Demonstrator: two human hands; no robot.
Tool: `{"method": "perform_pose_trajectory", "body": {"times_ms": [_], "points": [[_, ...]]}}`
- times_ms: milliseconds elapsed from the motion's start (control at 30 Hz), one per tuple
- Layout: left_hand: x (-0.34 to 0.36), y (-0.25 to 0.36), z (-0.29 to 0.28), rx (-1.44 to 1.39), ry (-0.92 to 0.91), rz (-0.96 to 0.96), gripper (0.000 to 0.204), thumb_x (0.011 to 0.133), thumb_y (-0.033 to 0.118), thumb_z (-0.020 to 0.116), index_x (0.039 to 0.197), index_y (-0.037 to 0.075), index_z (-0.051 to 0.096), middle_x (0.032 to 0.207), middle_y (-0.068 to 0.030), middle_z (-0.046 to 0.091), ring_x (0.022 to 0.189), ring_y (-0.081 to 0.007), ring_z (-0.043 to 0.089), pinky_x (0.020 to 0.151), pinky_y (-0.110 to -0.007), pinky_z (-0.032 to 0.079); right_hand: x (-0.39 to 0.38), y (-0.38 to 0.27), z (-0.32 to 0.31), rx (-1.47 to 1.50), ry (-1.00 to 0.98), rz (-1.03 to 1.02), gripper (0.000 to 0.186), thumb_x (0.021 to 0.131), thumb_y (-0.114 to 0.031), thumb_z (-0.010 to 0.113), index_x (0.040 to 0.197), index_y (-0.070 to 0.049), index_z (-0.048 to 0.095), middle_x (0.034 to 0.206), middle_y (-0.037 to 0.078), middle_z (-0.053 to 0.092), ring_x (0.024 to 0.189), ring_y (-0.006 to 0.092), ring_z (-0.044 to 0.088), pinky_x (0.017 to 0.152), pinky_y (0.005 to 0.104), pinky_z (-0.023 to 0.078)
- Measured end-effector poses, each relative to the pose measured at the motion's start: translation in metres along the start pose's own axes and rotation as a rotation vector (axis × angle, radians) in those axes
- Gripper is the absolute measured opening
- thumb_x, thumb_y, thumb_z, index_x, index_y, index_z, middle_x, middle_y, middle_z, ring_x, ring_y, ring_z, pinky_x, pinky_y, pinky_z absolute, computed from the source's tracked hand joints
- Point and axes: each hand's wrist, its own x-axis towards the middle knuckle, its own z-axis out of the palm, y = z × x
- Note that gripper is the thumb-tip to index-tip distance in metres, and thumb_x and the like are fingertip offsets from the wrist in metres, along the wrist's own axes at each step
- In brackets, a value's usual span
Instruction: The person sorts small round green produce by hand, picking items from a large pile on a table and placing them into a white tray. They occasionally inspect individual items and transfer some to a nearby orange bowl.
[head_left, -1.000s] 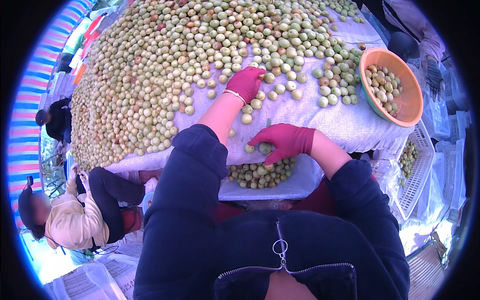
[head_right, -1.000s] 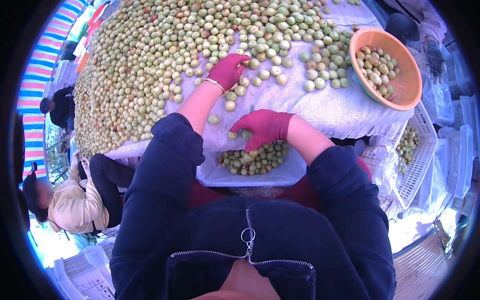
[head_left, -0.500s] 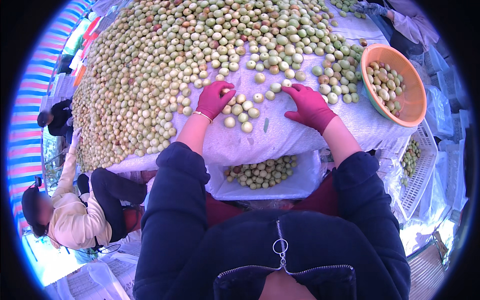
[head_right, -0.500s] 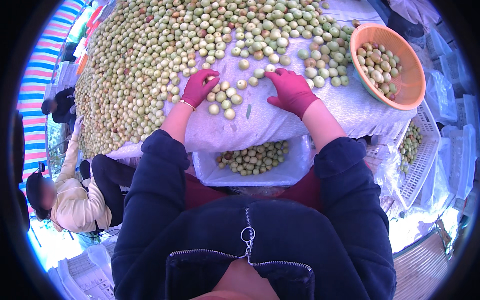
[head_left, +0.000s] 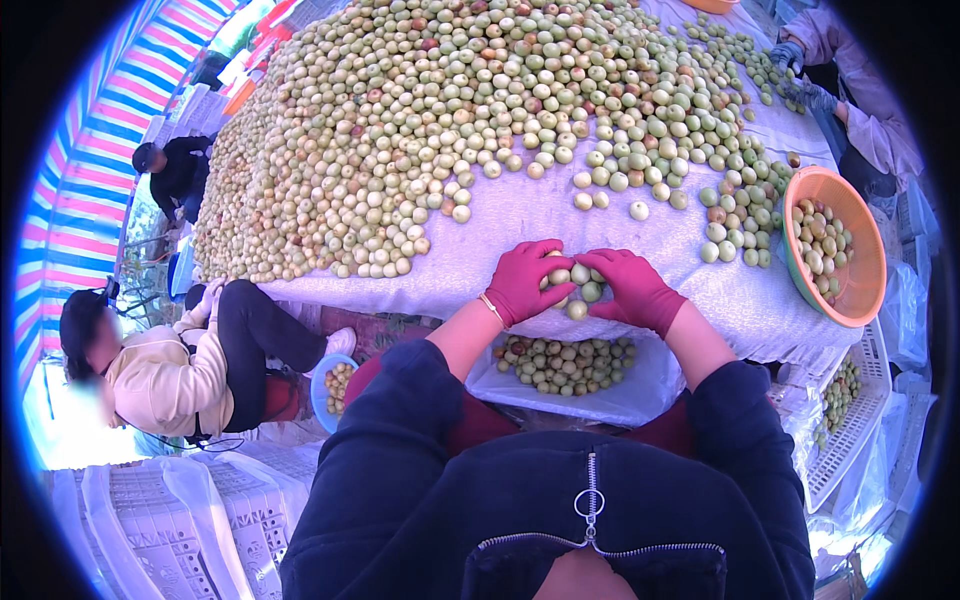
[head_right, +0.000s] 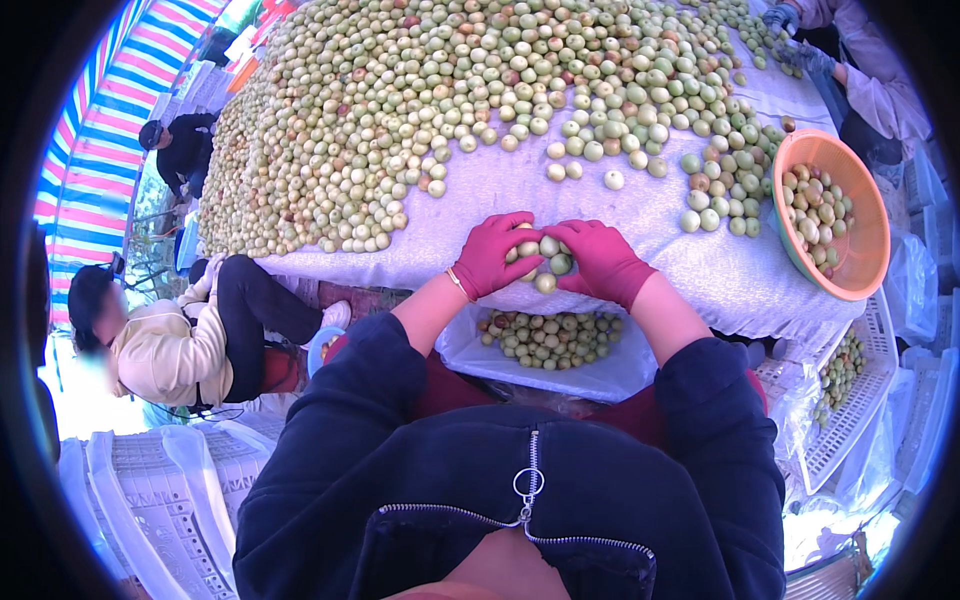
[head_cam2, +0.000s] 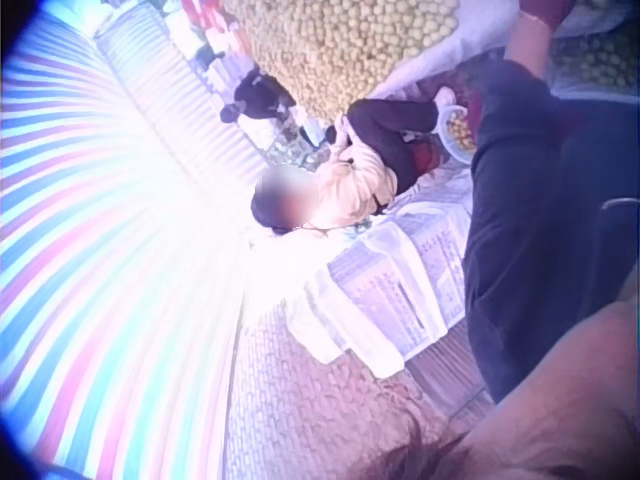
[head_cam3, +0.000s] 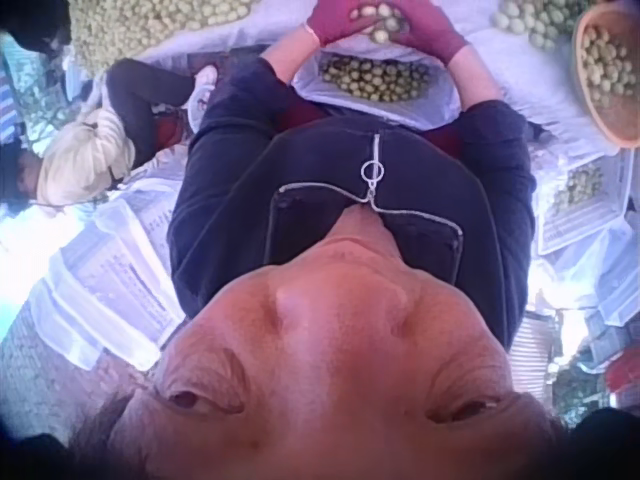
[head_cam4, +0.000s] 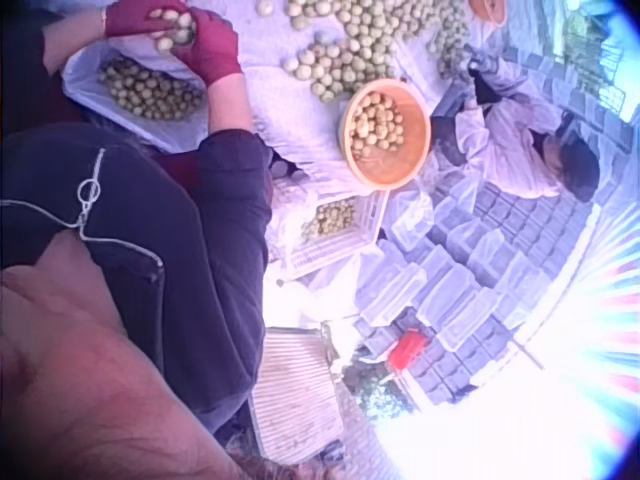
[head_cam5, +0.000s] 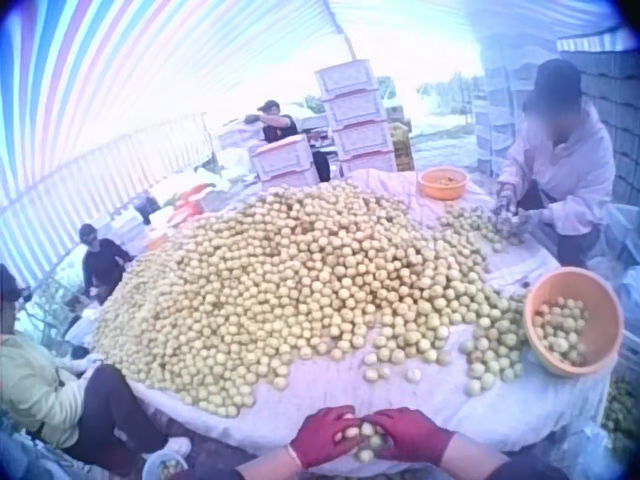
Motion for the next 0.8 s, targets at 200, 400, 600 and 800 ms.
{"method": "perform_pose_trajectory", "body": {"times_ms": [200,400,600,800], "points": [[-0.027,0.013,-0.005,-0.082,-0.077,0.091,0.041,0.079,0.034,0.076,0.116,0.019,0.068,0.135,-0.0115,0.057,0.116,-0.0353,0.056,0.098,-0.046,0.046,-0.009,-0.015,0.001,0.102,-0.194,-0.06,0.072,0.068,-0.023,0.085,0.134,-0.013,0.057,0.131,0.015,0.059,0.117,0.0367,0.058,0.102,0.0438,0.047],[-0.037,0.016,-0.007,-0.245,-0.194,0.215,0.027,0.083,0.031,0.076,0.105,0.016,0.072,0.133,-0.0132,0.058,0.125,-0.0368,0.052,0.105,-0.047,0.043,-0.015,-0.025,-0.011,0.405,-0.474,0.029,0.067,0.076,-0.03,0.082,0.135,-0.008,0.057,0.127,0.016,0.062,0.119,0.0321,0.059,0.103,0.0419,0.047],[-0.031,0.012,-0.027,-0.5,-0.305,0.041,0.033,0.09,0.024,0.07,0.121,0.012,0.067,0.138,-0.0131,0.057,0.132,-0.032,0.051,0.11,-0.043,0.041,-0.011,0.0,-0.016,0.468,-0.03,0.129,0.045,0.086,-0.022,0.074,0.128,-0.009,0.062,0.119,0.014,0.066,0.115,0.029,0.063,0.098,0.0394,0.05],[-0.007,-0.104,-0.073,-0.085,0.363,-0.172,0.052,0.087,0.031,0.075,0.129,0.006,0.059,0.135,-0.0198,0.057,0.131,-0.0353,0.05,0.11,-0.044,0.039,-0.008,0.031,-0.001,-0.066,0.318,0.028,0.036,0.084,-0.016,0.072,0.119,-0.009,0.066,0.124,0.014,0.064,0.112,0.0348,0.062,0.097,0.043,0.05]]}}
